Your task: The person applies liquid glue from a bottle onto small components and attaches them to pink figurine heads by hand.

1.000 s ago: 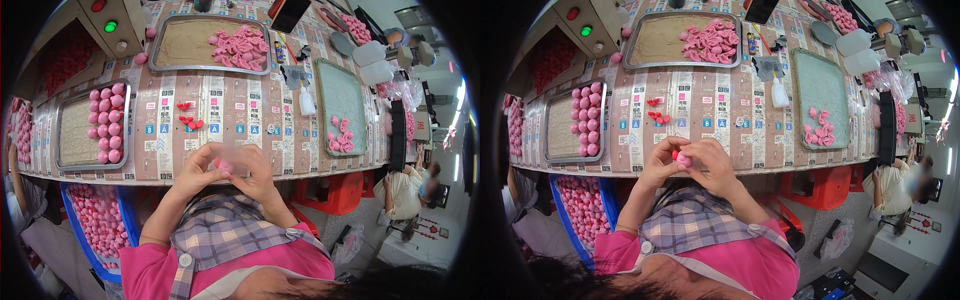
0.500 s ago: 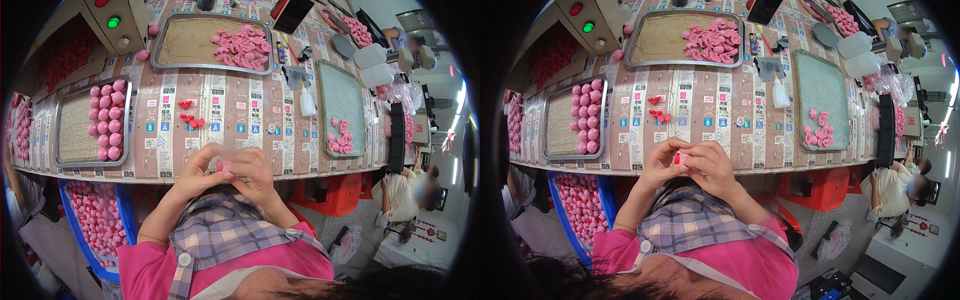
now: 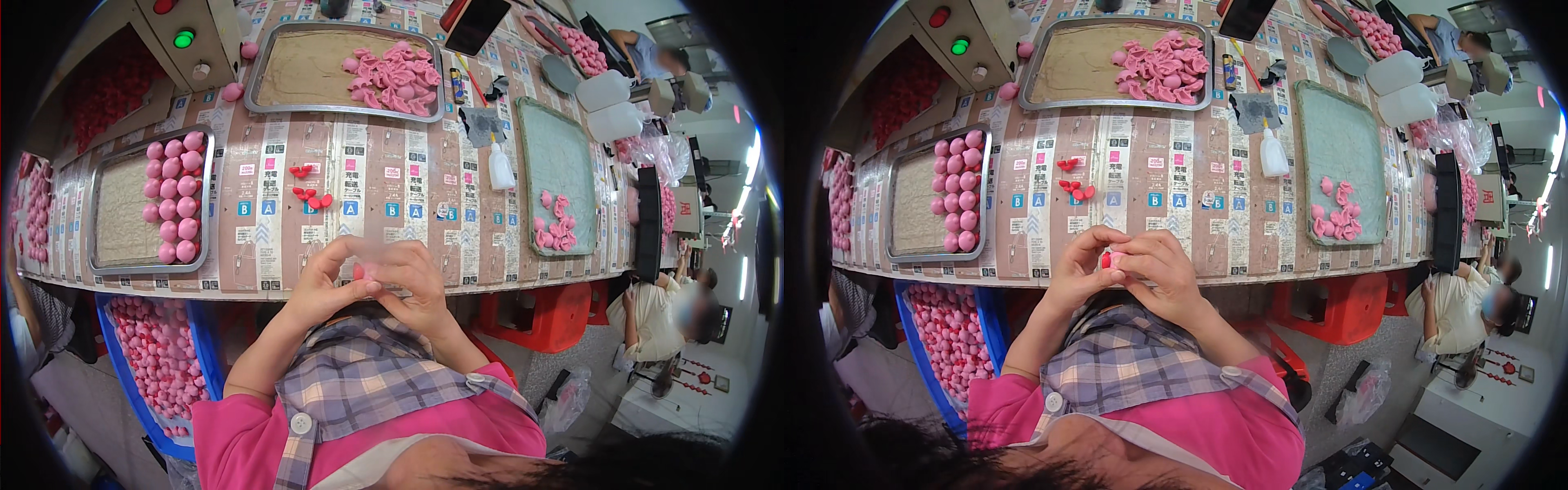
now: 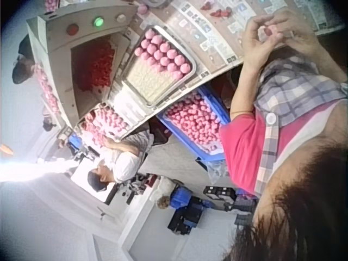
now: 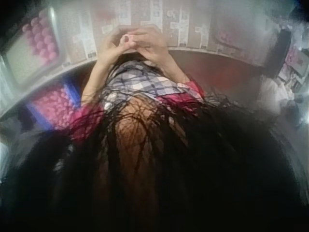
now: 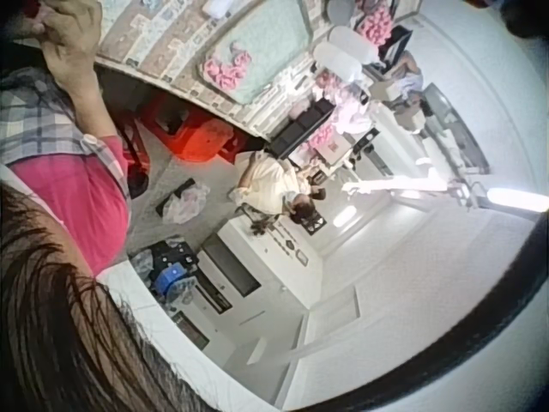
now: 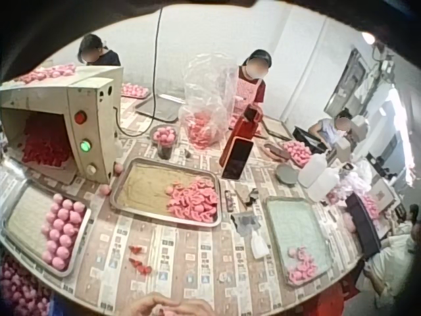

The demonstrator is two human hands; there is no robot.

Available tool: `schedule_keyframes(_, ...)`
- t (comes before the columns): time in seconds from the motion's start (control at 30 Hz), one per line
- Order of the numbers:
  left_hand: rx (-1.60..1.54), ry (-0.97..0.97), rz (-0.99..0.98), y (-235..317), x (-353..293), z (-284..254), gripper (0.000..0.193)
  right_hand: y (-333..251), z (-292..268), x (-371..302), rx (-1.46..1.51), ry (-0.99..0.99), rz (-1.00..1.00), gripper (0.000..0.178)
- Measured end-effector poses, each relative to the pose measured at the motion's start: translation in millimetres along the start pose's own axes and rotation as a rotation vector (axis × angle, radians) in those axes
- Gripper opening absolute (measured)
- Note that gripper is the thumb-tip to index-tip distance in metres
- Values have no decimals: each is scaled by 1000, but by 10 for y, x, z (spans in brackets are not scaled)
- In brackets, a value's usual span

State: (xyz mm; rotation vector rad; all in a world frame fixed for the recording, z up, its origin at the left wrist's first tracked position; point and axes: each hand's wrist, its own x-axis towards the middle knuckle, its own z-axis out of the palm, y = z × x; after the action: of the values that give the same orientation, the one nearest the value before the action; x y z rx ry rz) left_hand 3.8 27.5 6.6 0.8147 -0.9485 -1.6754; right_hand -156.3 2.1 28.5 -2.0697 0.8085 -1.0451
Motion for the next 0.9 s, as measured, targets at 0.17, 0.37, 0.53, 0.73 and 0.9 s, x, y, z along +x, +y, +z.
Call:
schedule_keyframes(0.17,-9,17,-3,5,-3,25,34,-5,-1,5,13,-2,6,33)
schedule_keyframes(0.37,-14,38,10,9,-4,40,32,-22,-4,20,16,2,12,32)
schedule_keyframes(0.53,-19,40,34,4,1,53,31,-27,6,24,-5,18,13,31)
schedule_keyframes(0.73,-37,60,21,3,0,61,30,-34,0,23,-3,13,28,32)
schedule_keyframes(0.9,-62,52,16,15,7,67,30,-14,4,7,-1,15,31,33)
